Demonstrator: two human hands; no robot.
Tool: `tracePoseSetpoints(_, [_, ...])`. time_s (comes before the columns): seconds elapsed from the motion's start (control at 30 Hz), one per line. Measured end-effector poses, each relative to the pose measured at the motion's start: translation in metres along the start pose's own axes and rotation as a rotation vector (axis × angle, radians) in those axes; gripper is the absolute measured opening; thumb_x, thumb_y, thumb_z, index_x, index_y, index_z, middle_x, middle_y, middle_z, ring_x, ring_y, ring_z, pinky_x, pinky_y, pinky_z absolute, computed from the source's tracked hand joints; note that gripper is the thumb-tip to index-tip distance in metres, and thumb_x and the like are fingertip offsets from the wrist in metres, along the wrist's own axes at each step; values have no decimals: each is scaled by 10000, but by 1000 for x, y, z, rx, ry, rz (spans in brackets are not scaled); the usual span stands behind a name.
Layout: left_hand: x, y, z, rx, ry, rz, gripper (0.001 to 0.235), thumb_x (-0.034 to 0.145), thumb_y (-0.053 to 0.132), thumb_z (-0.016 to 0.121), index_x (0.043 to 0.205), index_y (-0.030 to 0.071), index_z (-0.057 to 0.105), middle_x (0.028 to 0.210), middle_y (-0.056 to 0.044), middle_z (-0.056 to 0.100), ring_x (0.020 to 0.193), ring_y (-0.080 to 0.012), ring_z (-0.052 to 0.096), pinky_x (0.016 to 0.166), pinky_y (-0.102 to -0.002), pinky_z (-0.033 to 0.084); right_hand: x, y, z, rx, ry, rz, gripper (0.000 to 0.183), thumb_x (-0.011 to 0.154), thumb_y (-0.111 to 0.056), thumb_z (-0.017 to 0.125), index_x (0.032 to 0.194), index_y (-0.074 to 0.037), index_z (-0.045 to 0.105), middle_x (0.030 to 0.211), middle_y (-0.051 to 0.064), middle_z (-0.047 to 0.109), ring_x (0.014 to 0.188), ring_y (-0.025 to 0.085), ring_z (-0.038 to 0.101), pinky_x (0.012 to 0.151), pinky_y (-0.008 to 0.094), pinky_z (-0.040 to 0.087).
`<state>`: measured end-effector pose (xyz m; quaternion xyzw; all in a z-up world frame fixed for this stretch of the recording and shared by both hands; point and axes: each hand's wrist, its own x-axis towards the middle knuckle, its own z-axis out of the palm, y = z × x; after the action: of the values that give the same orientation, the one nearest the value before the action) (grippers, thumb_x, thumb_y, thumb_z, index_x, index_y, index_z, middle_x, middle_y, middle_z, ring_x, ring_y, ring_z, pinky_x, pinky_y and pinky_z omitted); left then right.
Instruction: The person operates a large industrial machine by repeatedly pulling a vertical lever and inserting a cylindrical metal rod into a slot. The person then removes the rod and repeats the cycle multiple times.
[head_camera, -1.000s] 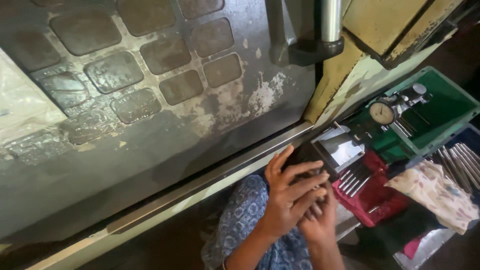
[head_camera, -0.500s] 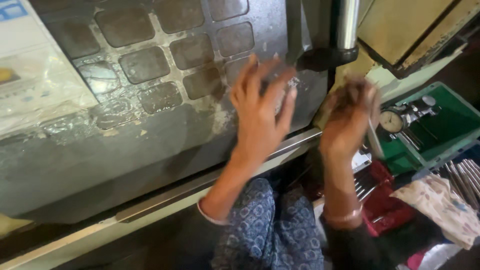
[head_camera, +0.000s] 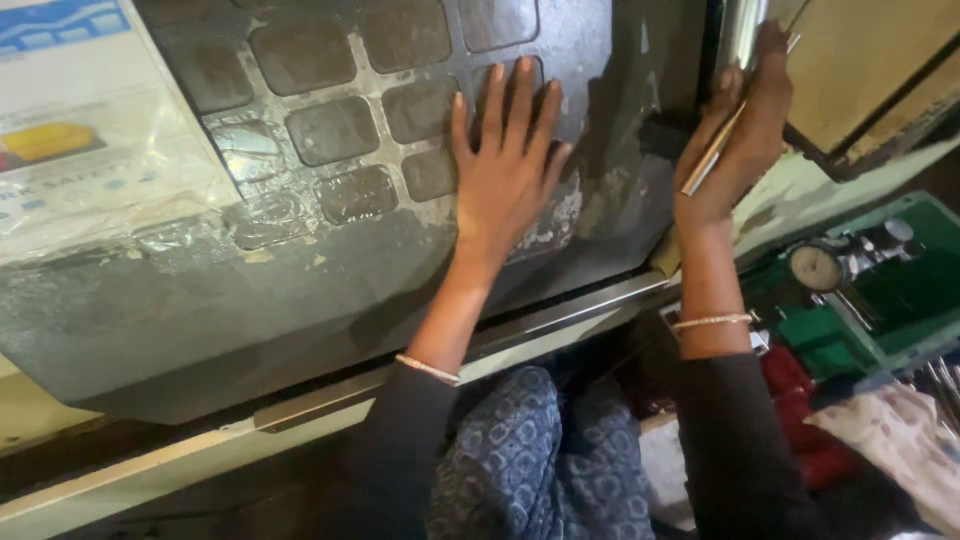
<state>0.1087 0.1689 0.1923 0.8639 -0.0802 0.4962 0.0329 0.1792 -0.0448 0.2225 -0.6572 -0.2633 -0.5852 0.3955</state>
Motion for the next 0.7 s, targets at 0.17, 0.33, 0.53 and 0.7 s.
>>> tracePoseSetpoints(0.17, [2, 3, -1, 50, -60, -25, 650, 1094, 497, 595, 1618, 166, 402, 1691, -129, 292, 1580, -348, 251, 1262, -670, 193, -5, -1, -5, -62, -57, 144, 338, 1219, -12, 539, 1553, -60, 517, 1435, 99, 635, 1033, 169, 700, 850, 276, 601])
tracePoseSetpoints(0.33, [5, 3, 2, 33, -31, -20, 668, 1097, 551, 561, 1615, 163, 396, 1676, -138, 291, 1562, -360, 244, 1239, -692, 183, -4, -3, -4, -59, -36, 67, 350, 1241, -21, 550, 1581, -60, 481, 1473, 119, 618, 1106, 194, 742, 866, 285, 624])
tracePoseSetpoints(0.53, [4, 3, 1, 40, -55, -36, 618, 1120, 525, 539, 1613, 177, 404, 1684, -121, 293, 1570, -344, 249, 1253, -677, 193, -7, -2, -7, 52, -58, 243, 362, 1212, -87, 525, 1566, -31, 470, 1517, 116, 629, 1115, 162, 717, 881, 274, 616])
tracePoseSetpoints(0.7, [3, 4, 1, 64, -53, -39, 572, 1120, 448, 562, 1609, 188, 419, 1687, -103, 296, 1575, -324, 249, 1259, -665, 203, -11, 4, -6, 86, -56, 185, 317, 1274, -116, 519, 1570, -34, 440, 1553, 118, 581, 1232, 166, 685, 1005, 292, 608])
